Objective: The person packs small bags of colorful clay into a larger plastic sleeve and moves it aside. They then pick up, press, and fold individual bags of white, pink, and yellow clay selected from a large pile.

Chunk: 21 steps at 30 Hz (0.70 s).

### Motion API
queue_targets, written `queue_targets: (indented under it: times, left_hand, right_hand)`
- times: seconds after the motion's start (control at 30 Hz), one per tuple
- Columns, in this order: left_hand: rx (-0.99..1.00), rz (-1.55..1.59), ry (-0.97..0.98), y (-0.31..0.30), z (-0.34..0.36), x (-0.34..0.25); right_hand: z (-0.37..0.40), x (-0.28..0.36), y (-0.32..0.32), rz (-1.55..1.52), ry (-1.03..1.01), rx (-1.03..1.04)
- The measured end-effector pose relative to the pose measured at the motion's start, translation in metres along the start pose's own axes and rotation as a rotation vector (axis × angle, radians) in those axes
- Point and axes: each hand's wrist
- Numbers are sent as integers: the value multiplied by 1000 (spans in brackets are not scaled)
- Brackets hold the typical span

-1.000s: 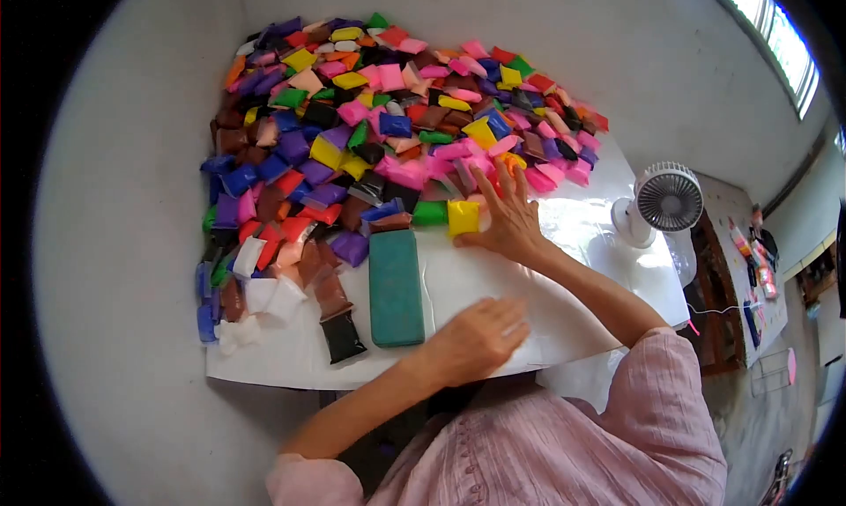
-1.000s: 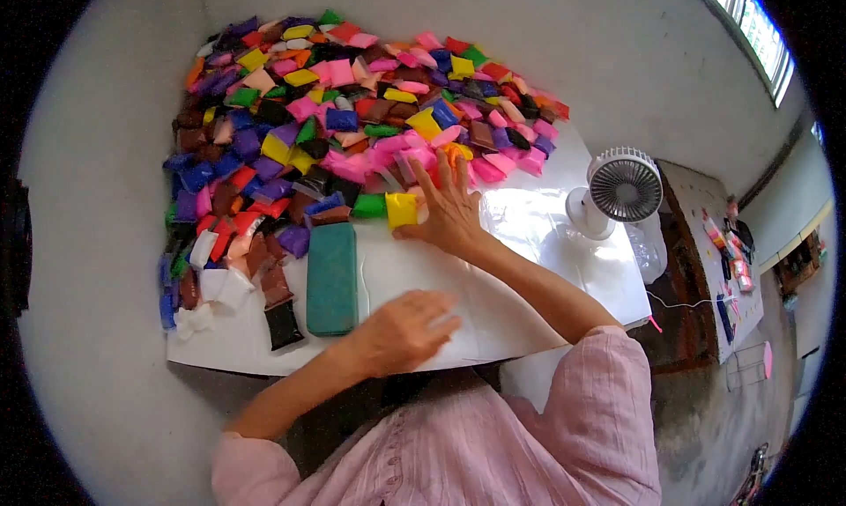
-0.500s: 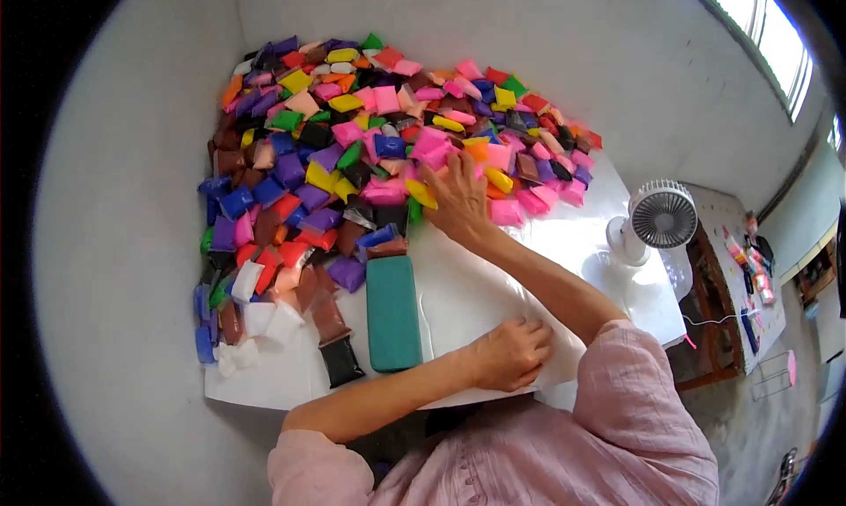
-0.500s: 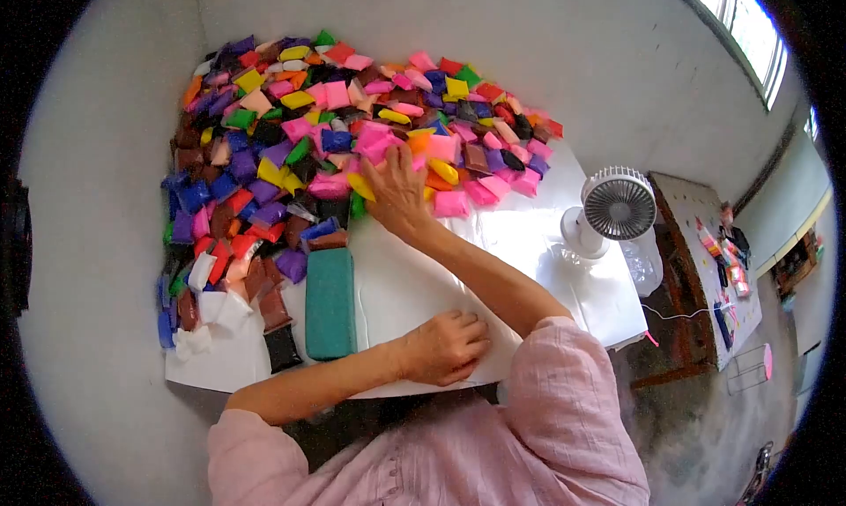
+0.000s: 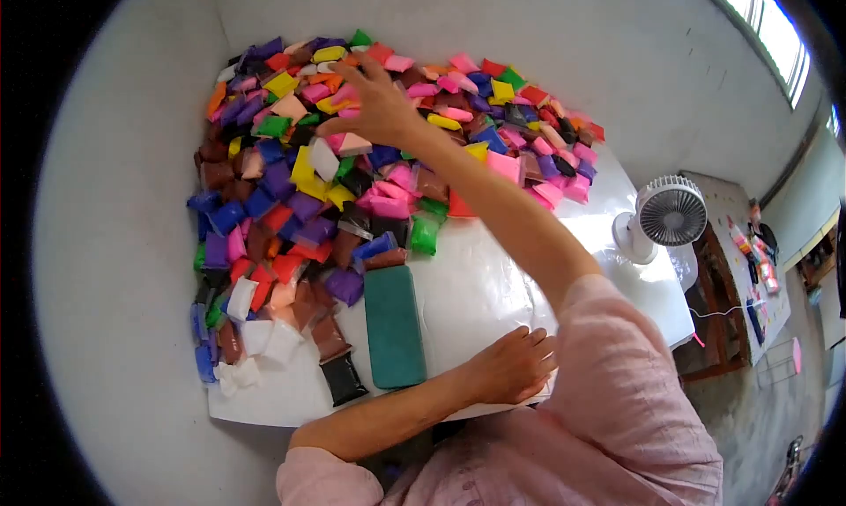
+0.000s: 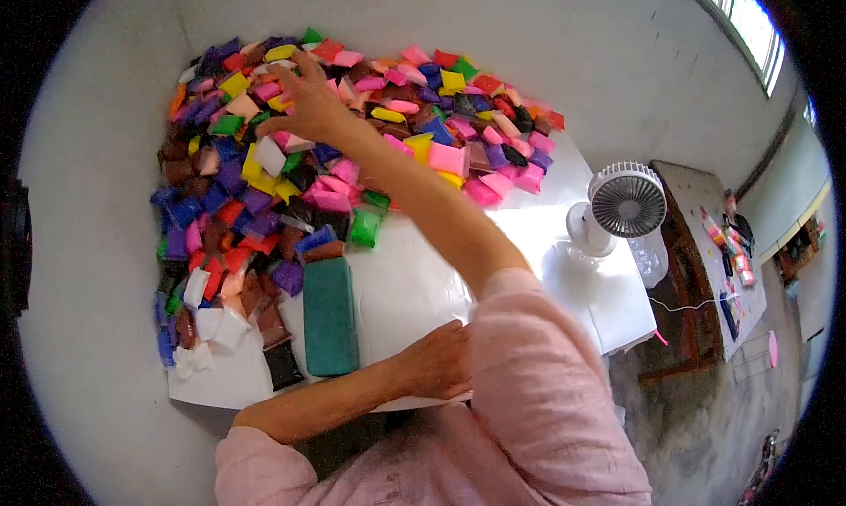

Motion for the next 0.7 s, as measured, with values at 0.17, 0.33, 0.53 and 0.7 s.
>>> queue_targets:
  times: [0.17, 0.33, 0.53, 0.7]
  left_hand:
    - [-80, -54, 22, 0, -5, -2]
    - [-118, -18, 7, 0, -7, -3]
    - [-197, 19, 24, 4, -7, 0]
    - [-206, 27, 19, 6, -6, 0]
  right_hand:
    - [102, -5, -105, 69, 48, 16]
    - [226, -10, -153, 335, 316, 243]
    - [230, -31, -101, 470, 444, 211]
    - [218, -44, -86, 520, 324, 74]
Point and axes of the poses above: each hand's wrist, its own z-axis away from the middle knuckle, its own y-axis out of the palm, x = y × z, and after that the axes turned 8 degrees about -y, right-handed
